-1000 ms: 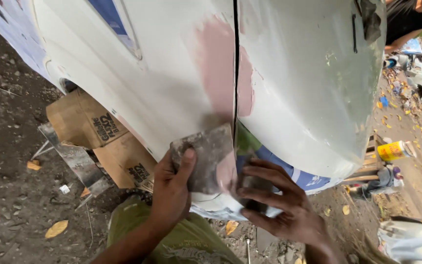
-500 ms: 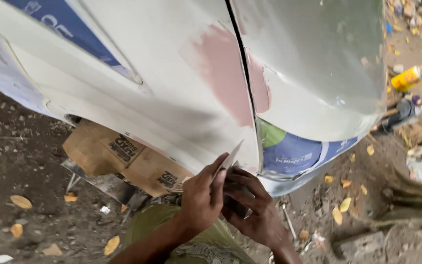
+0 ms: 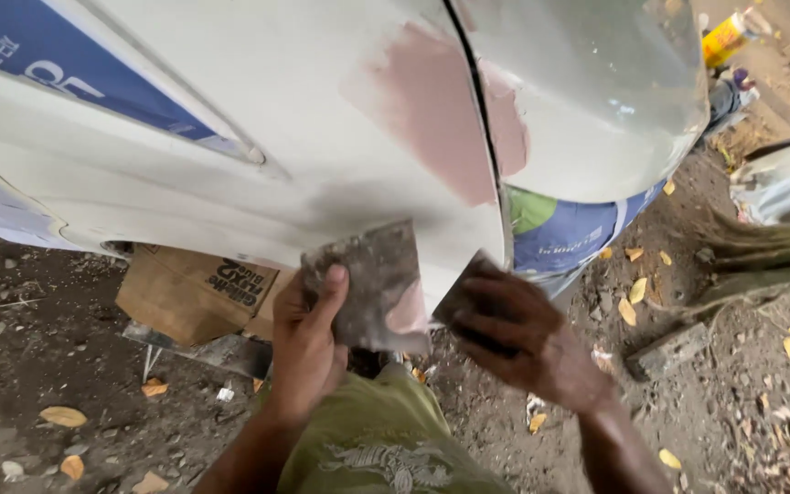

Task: Applying and smoothing body filler (putty) onto a vehicle's body panel using spatulas.

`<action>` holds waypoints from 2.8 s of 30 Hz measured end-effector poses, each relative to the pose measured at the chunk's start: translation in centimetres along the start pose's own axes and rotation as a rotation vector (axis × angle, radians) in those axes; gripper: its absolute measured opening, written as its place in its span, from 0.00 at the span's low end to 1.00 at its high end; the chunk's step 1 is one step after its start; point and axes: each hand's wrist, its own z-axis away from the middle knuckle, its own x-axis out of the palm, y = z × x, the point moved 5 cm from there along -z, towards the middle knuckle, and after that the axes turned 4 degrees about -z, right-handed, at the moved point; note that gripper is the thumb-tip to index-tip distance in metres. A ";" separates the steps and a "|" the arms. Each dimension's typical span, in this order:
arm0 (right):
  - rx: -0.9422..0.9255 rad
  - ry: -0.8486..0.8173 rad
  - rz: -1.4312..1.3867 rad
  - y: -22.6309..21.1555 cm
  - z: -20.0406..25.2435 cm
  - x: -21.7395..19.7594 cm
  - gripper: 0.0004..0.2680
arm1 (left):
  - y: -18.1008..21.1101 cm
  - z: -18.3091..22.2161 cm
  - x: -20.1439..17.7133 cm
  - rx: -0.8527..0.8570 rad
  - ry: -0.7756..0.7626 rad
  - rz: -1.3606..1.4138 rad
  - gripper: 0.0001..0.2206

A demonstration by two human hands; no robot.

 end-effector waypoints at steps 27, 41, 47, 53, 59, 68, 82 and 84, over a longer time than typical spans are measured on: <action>0.022 0.097 0.708 1.9 -11.4 -7.2 0.15 | -0.5 -1.4 -6.7 0.137 0.115 -0.341 0.16; -0.015 0.181 0.835 2.5 -13.9 -8.1 0.12 | -0.7 -0.3 -8.7 0.040 0.234 -0.384 0.13; -0.053 0.162 0.829 3.9 -12.3 -8.4 0.10 | -1.5 -0.3 -9.0 0.040 0.229 -0.425 0.13; -0.111 0.136 0.820 4.5 -11.2 -9.0 0.12 | -0.9 -0.3 -8.5 0.069 0.216 -0.319 0.14; -0.137 0.136 0.776 3.2 -14.1 -9.3 0.12 | -1.0 0.1 -8.9 0.021 0.256 -0.443 0.16; -0.147 0.049 0.808 2.6 -14.2 -9.8 0.13 | -1.3 0.3 -9.4 0.069 0.246 -0.362 0.14; -0.163 -0.016 0.839 3.3 -14.2 -10.1 0.11 | -1.5 0.1 -9.5 -0.002 0.264 -0.406 0.14; -0.166 -0.020 0.843 3.5 -13.9 -10.0 0.11 | -1.6 0.1 -9.3 0.019 0.255 -0.379 0.14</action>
